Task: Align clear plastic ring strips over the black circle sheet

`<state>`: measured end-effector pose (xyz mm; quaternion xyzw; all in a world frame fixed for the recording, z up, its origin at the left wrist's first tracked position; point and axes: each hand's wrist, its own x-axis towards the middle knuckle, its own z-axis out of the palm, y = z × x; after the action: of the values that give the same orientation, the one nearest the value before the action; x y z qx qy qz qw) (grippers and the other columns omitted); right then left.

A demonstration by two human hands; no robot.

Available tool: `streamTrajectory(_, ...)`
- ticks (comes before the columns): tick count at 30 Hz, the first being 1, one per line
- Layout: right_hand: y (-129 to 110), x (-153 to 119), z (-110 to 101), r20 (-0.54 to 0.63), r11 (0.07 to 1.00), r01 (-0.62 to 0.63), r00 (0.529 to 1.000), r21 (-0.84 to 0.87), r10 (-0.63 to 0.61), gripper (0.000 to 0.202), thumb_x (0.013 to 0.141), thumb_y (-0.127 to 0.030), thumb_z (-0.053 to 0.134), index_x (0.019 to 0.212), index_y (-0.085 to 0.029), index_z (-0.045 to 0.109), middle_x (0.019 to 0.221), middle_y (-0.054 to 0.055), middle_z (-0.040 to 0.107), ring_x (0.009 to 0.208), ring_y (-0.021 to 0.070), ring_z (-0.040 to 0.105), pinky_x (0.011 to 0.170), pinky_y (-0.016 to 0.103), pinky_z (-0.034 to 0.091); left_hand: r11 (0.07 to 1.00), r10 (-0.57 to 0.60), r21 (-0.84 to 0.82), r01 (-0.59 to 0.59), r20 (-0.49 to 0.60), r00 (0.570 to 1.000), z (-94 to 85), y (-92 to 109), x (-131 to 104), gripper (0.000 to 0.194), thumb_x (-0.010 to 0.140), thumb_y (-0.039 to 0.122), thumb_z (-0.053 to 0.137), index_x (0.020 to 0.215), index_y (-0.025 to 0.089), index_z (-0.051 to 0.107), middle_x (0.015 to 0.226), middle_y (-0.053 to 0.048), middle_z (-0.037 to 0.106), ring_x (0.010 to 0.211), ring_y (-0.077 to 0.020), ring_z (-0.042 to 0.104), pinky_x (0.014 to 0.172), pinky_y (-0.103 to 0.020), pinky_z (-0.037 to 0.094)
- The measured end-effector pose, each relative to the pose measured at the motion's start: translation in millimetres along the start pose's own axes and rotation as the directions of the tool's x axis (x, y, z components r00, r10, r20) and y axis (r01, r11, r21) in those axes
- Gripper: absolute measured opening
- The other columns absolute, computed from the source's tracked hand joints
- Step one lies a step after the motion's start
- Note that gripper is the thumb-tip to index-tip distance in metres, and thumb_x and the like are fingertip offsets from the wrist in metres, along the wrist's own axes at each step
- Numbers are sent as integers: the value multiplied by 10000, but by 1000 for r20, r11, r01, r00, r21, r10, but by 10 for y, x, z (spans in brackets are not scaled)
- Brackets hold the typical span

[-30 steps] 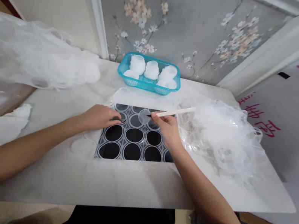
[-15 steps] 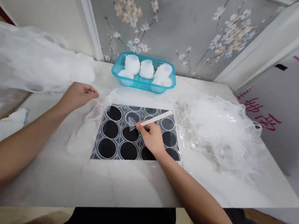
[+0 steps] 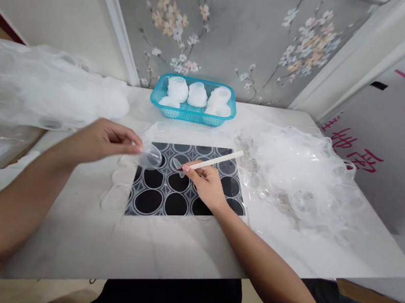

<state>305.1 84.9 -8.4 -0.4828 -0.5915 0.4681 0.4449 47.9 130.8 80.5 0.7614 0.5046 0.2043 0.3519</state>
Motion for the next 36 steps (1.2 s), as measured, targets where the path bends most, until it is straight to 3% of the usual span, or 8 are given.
streamTrajectory(3,-75,-59,25,73,958,-48,997,283,29,229,787,-452,646,840,-229,657,847,20,684,871,184,638,811,358,514,996,85,-31,-80,231,969,269,170,-60,273,782,463,576,803,221,701,625,6,580,538,-88,444,495,-231,341)
streamTrajectory(10,-126,-185,106,315,725,-343,932,597,181,137,781,-348,684,837,-234,632,1091,22,661,965,185,651,882,433,532,991,90,80,-105,175,980,577,153,-10,244,829,404,521,804,225,685,516,39,446,489,-81,365,486,-230,305)
streamTrajectory(18,-277,-37,-399,-239,968,0,969,249,61,152,758,-367,682,806,-224,669,868,51,698,789,186,658,783,394,549,885,-109,460,72,55,992,408,93,-80,393,802,596,486,949,276,660,635,11,622,581,-154,553,526,-268,332)
streamTrajectory(21,-376,87,-1129,-656,944,231,679,-235,-329,133,749,-314,696,838,-215,698,814,50,678,780,186,646,786,383,513,789,-203,574,219,-93,975,98,-152,16,407,827,573,435,1002,281,657,768,-24,673,690,-212,602,572,-291,360)
streamTrajectory(23,-386,119,-1590,-739,892,84,528,-445,-419,112,713,-294,716,778,-203,714,714,71,665,710,207,638,707,378,495,755,-223,570,324,-242,944,-68,-386,170,448,829,563,420,1066,256,645,856,-50,680,774,-242,617,613,-302,389)
streamTrajectory(26,-350,80,-1993,-668,745,-246,664,-620,-336,107,705,-318,710,760,-227,724,738,109,685,760,280,639,704,437,455,754,-245,549,362,-276,929,-130,-735,464,582,799,544,459,1240,180,566,968,-101,664,885,-270,615,700,-316,429)
streamTrajectory(29,-322,25,-1967,-598,618,-262,675,-741,-432,100,739,-342,681,762,-252,717,839,111,702,827,300,627,750,454,436,804,-187,531,267,-200,962,-11,-949,708,641,750,531,520,1252,135,559,1071,-137,628,923,-264,607,768,-316,447)
streamTrajectory(36,-212,208,-1038,-203,931,-33,978,-364,-45,271,756,-421,649,691,-160,680,797,66,696,551,133,576,520,286,453,819,-145,534,208,-159,977,-91,-948,943,221,754,330,550,834,182,694,978,-91,648,900,-232,612,800,-288,452)
